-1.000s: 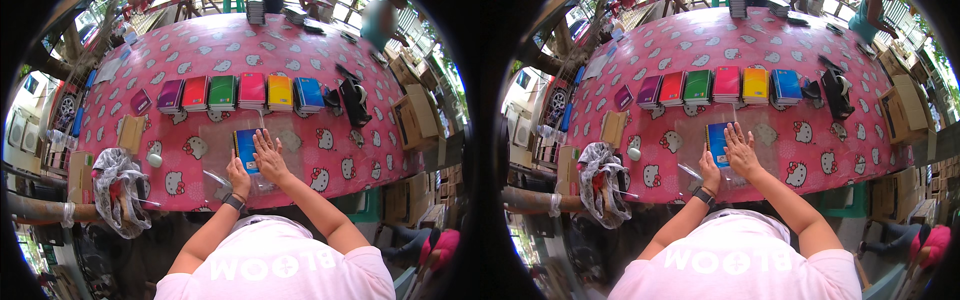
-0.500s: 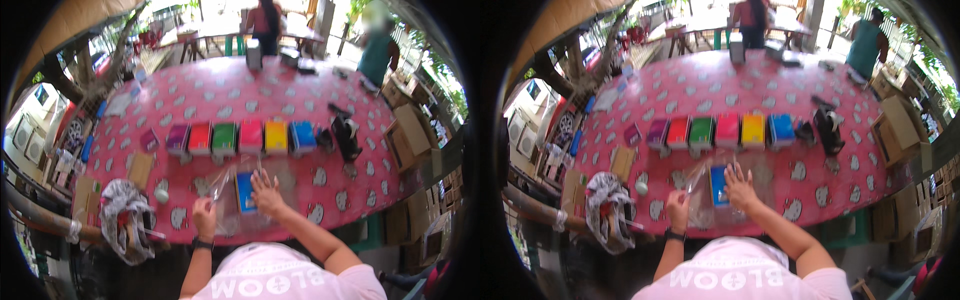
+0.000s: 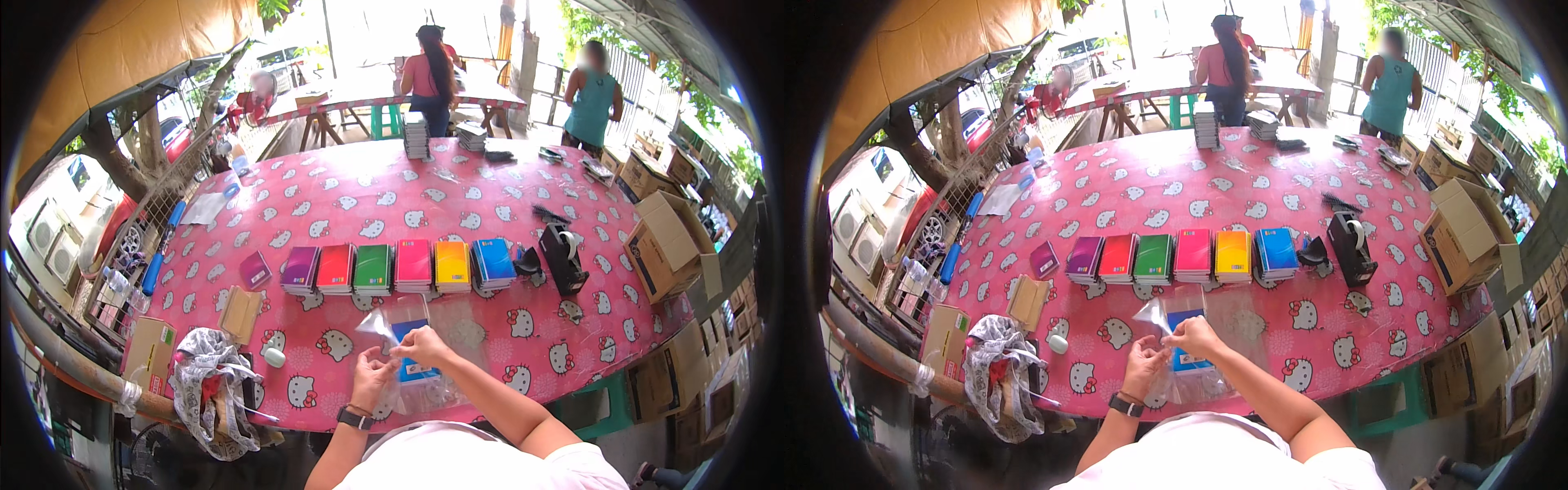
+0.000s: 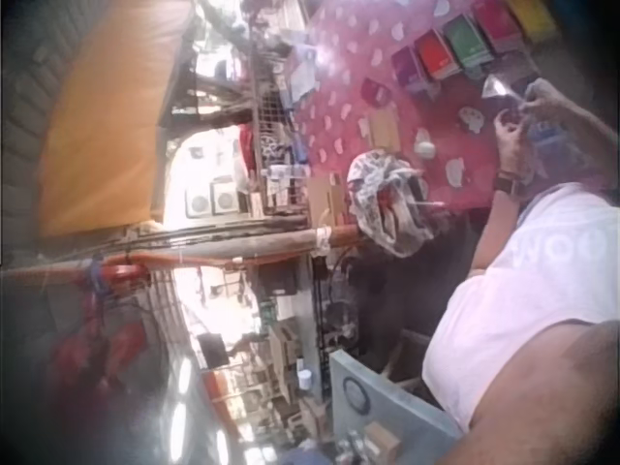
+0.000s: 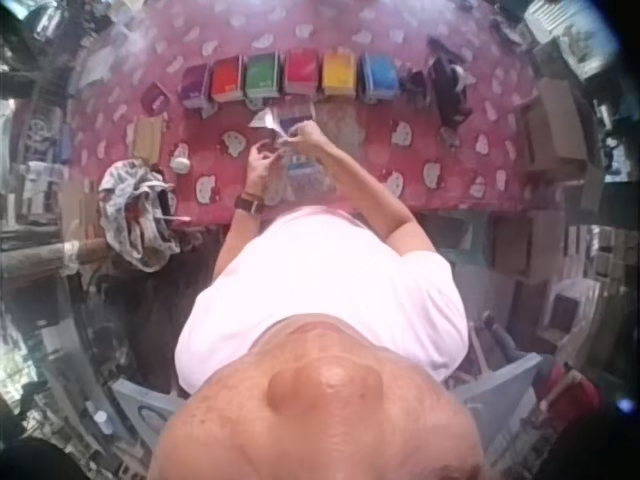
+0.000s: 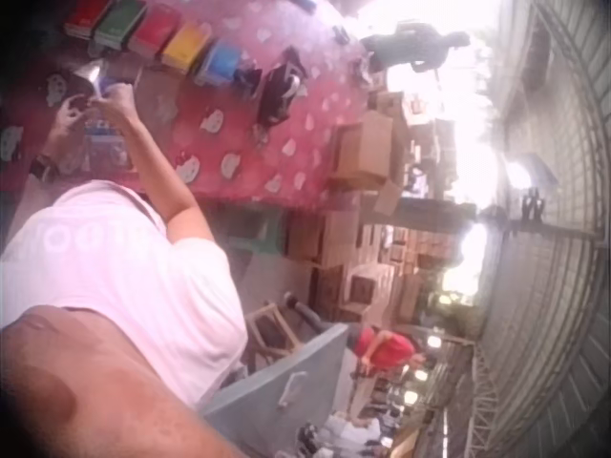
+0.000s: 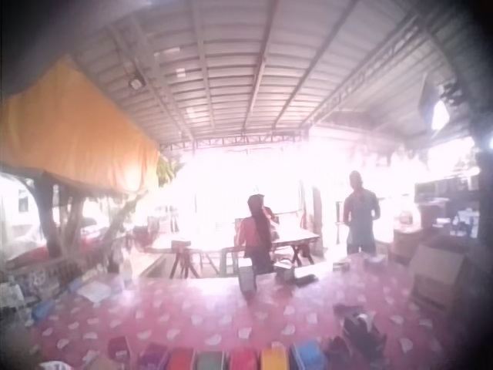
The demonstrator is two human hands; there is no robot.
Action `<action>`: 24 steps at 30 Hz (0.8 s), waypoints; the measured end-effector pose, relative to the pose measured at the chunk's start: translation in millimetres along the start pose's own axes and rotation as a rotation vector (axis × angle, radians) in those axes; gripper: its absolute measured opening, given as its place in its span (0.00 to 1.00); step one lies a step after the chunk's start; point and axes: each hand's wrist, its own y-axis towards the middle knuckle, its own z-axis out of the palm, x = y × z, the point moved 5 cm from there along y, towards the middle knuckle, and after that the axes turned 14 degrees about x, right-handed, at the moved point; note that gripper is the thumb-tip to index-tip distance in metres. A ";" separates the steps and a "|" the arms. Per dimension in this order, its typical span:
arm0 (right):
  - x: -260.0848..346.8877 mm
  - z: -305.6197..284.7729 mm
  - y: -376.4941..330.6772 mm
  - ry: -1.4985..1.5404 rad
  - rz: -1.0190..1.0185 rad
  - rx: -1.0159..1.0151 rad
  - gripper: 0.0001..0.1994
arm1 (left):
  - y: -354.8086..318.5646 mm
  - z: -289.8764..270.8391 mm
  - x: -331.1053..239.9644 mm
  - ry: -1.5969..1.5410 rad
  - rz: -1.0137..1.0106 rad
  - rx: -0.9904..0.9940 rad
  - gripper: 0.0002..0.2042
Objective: The person places stacks of colorful notebooks into clear plastic sleeves at a table, then seals the sleeves with tape. The person repeats this process for multiple stacks, arranging the packaged notebooks on the table.
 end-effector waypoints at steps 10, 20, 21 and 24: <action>-18.1 -7.2 2.6 0.230 0.036 -0.029 0.14 | 2.8 2.4 -9.1 -0.048 -0.019 -0.002 0.25; -14.0 -12.4 3.8 0.195 0.013 -0.062 0.16 | 13.9 1.3 -36.5 0.267 0.083 0.050 0.26; -17.9 -13.5 4.4 0.227 0.003 -0.074 0.16 | 11.3 -7.5 -36.7 0.178 0.052 0.037 0.26; -16.4 -13.1 7.1 0.163 -0.030 -0.117 0.17 | 6.8 -21.5 -32.3 0.138 0.034 0.022 0.25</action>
